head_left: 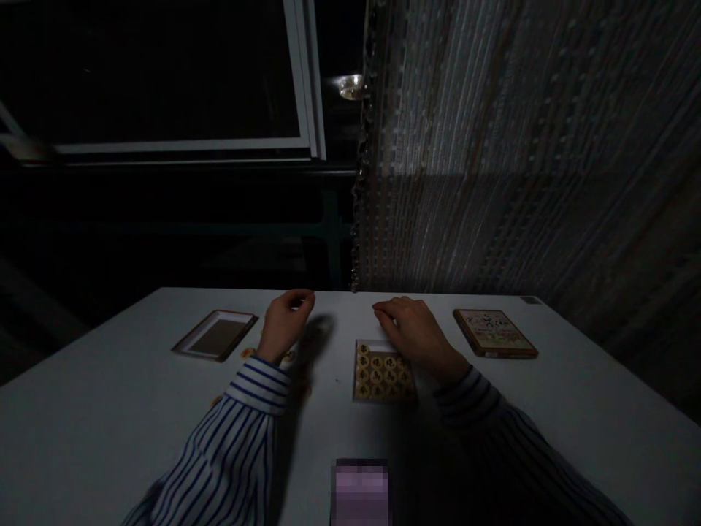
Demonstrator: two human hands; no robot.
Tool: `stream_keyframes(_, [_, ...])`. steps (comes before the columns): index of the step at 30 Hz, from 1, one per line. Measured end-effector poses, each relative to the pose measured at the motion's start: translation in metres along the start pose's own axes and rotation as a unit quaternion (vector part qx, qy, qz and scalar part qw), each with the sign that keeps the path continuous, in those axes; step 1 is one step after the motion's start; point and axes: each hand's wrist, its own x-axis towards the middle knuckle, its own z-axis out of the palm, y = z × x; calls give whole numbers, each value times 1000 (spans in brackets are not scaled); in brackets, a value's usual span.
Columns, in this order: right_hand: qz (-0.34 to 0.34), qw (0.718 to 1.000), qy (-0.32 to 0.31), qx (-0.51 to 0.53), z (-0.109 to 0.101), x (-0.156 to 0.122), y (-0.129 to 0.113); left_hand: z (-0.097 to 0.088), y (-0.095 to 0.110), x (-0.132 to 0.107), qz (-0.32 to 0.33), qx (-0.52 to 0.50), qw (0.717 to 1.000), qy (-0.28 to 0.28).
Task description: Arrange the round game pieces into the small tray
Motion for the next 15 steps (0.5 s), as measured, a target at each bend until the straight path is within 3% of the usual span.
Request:
stream_keyframes(7, [5, 999, 7, 51, 4, 9, 2, 9, -23, 12, 25, 151, 980, -126])
stream_keyframes(15, [-21, 998, -17, 59, 19, 30, -3, 17, -41, 6, 34, 258, 943, -208])
